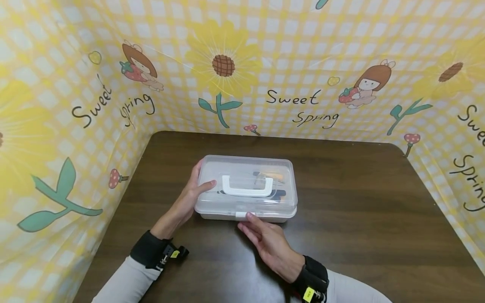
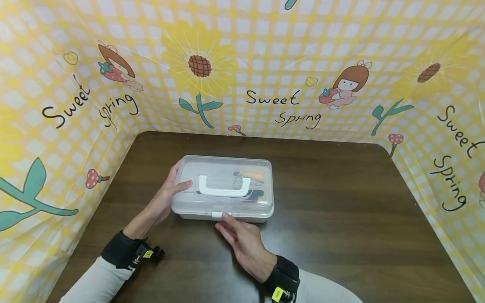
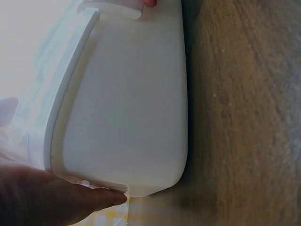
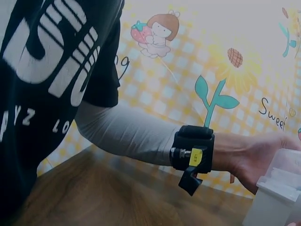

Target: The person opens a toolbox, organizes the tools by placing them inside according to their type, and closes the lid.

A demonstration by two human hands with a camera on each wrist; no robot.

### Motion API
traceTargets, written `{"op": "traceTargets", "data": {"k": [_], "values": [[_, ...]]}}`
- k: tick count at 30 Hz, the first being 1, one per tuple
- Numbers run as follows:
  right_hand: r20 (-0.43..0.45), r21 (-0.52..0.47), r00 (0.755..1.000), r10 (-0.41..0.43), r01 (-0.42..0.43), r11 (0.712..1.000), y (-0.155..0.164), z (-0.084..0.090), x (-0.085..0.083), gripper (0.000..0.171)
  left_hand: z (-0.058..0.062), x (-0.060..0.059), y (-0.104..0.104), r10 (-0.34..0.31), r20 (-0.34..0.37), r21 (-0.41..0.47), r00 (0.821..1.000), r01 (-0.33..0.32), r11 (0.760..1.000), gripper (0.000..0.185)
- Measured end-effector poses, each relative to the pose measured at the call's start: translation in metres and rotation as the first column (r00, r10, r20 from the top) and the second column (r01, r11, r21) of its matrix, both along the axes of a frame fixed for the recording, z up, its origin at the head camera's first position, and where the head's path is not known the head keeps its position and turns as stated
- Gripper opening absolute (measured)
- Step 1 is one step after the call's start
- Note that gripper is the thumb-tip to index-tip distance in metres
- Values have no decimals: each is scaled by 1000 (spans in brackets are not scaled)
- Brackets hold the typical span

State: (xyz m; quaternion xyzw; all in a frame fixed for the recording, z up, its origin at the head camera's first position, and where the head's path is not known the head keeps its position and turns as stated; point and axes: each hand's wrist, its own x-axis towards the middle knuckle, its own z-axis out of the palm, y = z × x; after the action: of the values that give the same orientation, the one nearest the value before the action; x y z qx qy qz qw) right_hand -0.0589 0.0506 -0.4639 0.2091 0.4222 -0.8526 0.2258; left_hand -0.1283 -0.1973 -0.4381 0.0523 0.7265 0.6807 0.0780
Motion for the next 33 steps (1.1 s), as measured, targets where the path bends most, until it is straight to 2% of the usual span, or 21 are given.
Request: {"op": "traceTargets", "data": {"k": [5, 11, 23, 33], "values": [[20, 29, 1000, 3, -3, 1000, 0, 2, 0, 45, 0, 0, 1, -3, -2, 0, 1000, 3, 1000, 83], [18, 17, 1000, -4, 4, 1000, 0, 5, 3, 48, 1, -2, 1, -2, 5, 12, 1000, 2, 1000, 82], [14, 50, 1000, 21, -22, 998, -2, 4, 0, 42, 0, 0, 0, 11, 11, 20, 1000, -11, 1000, 84], [50, 84, 997, 51, -56, 995, 0, 11, 2, 54, 1, 1, 1, 12, 1, 16, 1000, -12, 1000, 84]]}}
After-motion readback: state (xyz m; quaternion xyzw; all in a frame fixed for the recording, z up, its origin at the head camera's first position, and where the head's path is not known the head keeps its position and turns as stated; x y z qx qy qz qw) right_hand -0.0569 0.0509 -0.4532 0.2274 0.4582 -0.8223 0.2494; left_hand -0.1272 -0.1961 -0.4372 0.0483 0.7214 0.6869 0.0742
